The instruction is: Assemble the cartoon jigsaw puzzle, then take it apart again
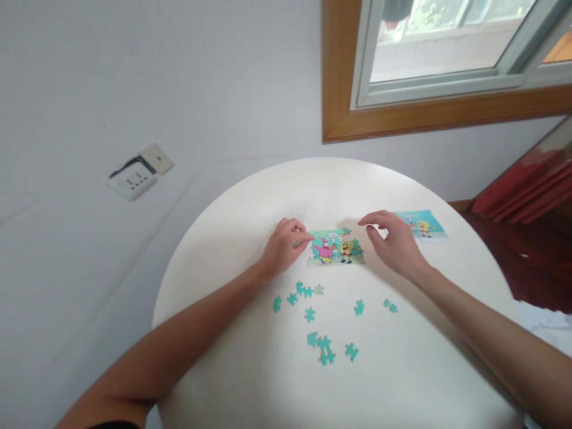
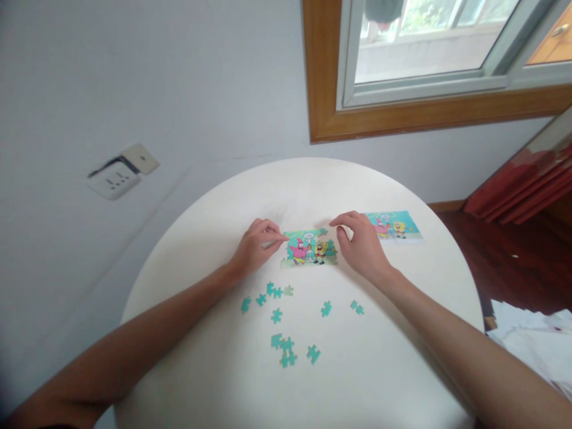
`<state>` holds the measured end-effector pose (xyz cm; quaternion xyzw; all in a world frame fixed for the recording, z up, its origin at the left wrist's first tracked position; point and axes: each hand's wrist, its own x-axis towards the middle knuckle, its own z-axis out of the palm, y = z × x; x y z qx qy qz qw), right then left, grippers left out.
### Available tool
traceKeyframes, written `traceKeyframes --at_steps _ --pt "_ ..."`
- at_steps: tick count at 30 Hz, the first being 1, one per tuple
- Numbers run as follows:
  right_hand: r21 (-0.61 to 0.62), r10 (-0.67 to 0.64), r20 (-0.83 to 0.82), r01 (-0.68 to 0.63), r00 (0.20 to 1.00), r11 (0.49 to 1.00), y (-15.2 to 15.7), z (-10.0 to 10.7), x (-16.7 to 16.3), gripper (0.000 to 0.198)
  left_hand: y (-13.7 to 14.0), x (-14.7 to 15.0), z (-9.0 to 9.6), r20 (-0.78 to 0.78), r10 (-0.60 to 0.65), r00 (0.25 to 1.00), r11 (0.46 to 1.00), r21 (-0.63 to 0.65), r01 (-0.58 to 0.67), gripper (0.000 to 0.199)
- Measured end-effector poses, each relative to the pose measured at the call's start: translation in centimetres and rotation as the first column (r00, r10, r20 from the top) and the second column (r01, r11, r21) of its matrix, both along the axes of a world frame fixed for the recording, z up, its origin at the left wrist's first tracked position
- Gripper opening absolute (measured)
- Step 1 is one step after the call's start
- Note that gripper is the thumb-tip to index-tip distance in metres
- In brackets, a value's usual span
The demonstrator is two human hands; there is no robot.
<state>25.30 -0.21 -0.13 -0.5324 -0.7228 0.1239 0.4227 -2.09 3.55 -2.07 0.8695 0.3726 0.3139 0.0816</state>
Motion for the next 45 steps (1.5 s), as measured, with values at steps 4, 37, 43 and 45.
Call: traceKeyframes --at_steps 4,37,43,45 --pt "-0.006 -0.001 -0.001 0.001 1.000 1.000 -0.1 0.1 0.0 0.023 -0.5 -0.1 0.7 0.001 -0.013 1.000 1.000 -0.022 0.013 0.015" --pt "-0.005 0.021 0.017 -0.021 1.000 1.000 -0.3 0.0 -0.3 0.020 -5.7 -1.4 6.5 -0.625 -0.422 0.657 0.877 -0.465 0.121 0.014" --pt "-0.006 0.037 -0.001 -0.037 0.999 0.999 -0.3 0.0 -0.3 0.020 -5.6 -1.5 6.3 -0.558 -0.458 0.692 0.850 -0.503 0.158 0.017" --pt "-0.012 0.036 -0.002 -0.036 0.999 0.999 -0.3 -0.1 -0.3 0.020 -5.6 -1.5 6.4 -0.551 -0.470 0.690 0.840 -0.519 0.157 0.017"
